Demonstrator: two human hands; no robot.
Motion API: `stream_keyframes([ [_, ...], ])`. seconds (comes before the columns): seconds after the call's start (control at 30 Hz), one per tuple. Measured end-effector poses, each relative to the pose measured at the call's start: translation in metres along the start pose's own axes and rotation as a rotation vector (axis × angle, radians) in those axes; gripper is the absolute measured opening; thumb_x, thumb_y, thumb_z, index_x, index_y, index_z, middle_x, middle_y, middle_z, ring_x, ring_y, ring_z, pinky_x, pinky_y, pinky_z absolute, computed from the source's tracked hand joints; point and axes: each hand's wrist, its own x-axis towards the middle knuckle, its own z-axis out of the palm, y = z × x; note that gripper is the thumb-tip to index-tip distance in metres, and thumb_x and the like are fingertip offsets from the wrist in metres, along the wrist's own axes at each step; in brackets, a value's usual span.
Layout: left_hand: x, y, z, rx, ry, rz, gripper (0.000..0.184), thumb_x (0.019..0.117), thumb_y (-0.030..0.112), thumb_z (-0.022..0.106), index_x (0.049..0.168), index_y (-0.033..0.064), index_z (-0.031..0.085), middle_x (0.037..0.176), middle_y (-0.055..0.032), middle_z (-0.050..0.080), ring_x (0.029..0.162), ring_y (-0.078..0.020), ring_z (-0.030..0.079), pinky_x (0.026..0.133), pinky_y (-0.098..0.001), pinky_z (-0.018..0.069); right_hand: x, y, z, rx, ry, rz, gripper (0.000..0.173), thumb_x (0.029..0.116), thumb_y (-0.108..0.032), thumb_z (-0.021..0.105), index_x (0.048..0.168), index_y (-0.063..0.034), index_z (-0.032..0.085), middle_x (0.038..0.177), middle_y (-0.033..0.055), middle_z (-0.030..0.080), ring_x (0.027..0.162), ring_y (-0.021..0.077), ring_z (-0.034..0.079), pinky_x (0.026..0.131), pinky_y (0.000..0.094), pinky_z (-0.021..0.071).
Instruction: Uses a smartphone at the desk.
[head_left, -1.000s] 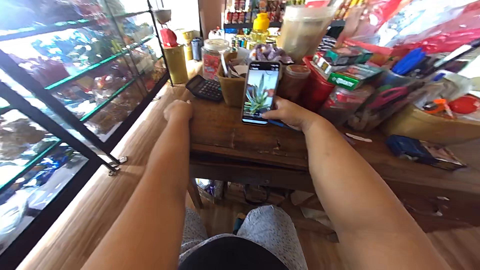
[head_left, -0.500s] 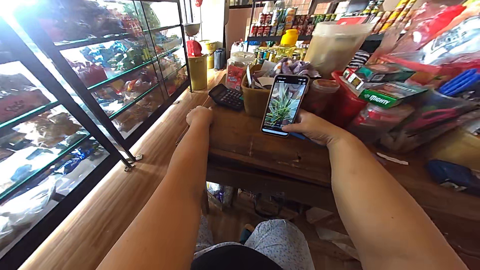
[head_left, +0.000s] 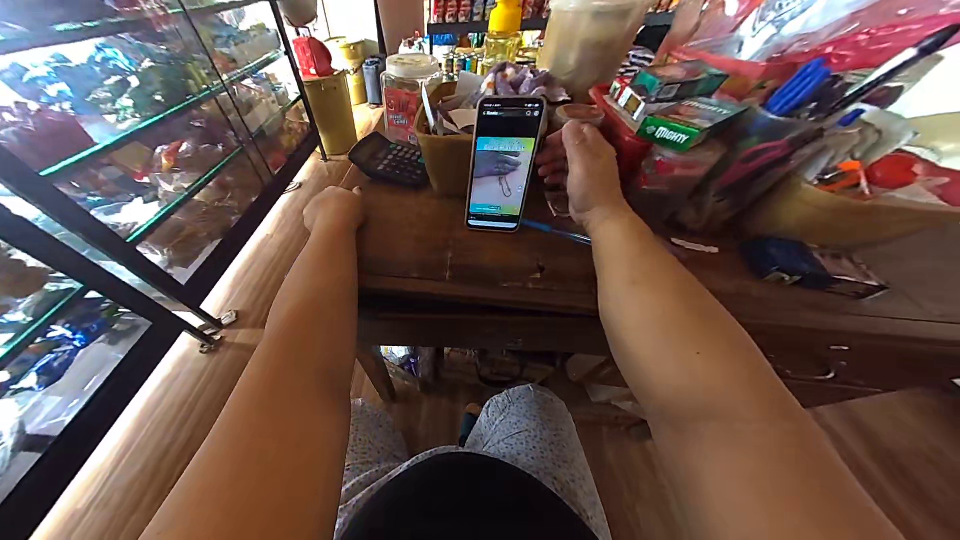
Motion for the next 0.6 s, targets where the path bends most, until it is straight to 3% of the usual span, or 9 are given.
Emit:
stream_keyframes([
  [0.2, -0.001, 0.002, -0.002, 0.042, 0.001, -0.017, 0.068, 0.1072, 0.056, 0.033, 0.124, -0.0015, 0.066, 0.134, -0.0272, 0.062, 0.128, -0.0436, 0.058, 0.098, -0.0692, 0.044, -0.005, 0.001, 0.002, -0.243, 0.124, -0.141, 0.055, 0.114, -0.034, 0.026, 0.113, 0.0035, 0.066, 0.094, 0.0112, 0.068, 0.082, 0.0133, 0.067, 0.08, 0.0313, 0.056],
  [0.37, -0.004, 0.004, -0.003, 0.049, 0.012, -0.029, 0.068, 0.1073, 0.055, 0.034, 0.121, -0.0028, 0.067, 0.133, -0.0267, 0.063, 0.127, -0.0428, 0.059, 0.097, -0.0687, 0.0444, -0.006, 0.0, 0.003, -0.265, 0.163, -0.157, 0.056, 0.1143, -0.033, 0.026, 0.109, 0.003, 0.068, 0.089, 0.0101, 0.068, 0.078, 0.0127, 0.066, 0.077, 0.0308, 0.0556],
  [0.5, -0.02, 0.007, -0.01, 0.036, -0.007, -0.02, 0.064, 0.1079, 0.05, 0.033, 0.132, -0.0018, 0.063, 0.145, -0.0255, 0.056, 0.138, -0.0419, 0.051, 0.108, -0.0682, 0.0375, -0.008, -0.004, 0.002, -0.262, 0.16, -0.117, 0.057, 0.1146, -0.034, 0.024, 0.11, 0.0034, 0.067, 0.088, 0.0091, 0.067, 0.076, 0.012, 0.065, 0.077, 0.0309, 0.0549],
  [0.6, -0.004, 0.002, -0.003, 0.047, 0.0, 0.009, 0.067, 0.1086, 0.052, 0.032, 0.124, -0.0037, 0.065, 0.136, -0.0279, 0.061, 0.13, -0.0446, 0.057, 0.099, -0.0701, 0.0429, -0.007, -0.002, 0.002, -0.265, 0.142, -0.108, 0.057, 0.1144, -0.035, 0.025, 0.11, 0.0028, 0.067, 0.086, 0.0088, 0.067, 0.076, 0.0125, 0.065, 0.076, 0.0315, 0.0546],
])
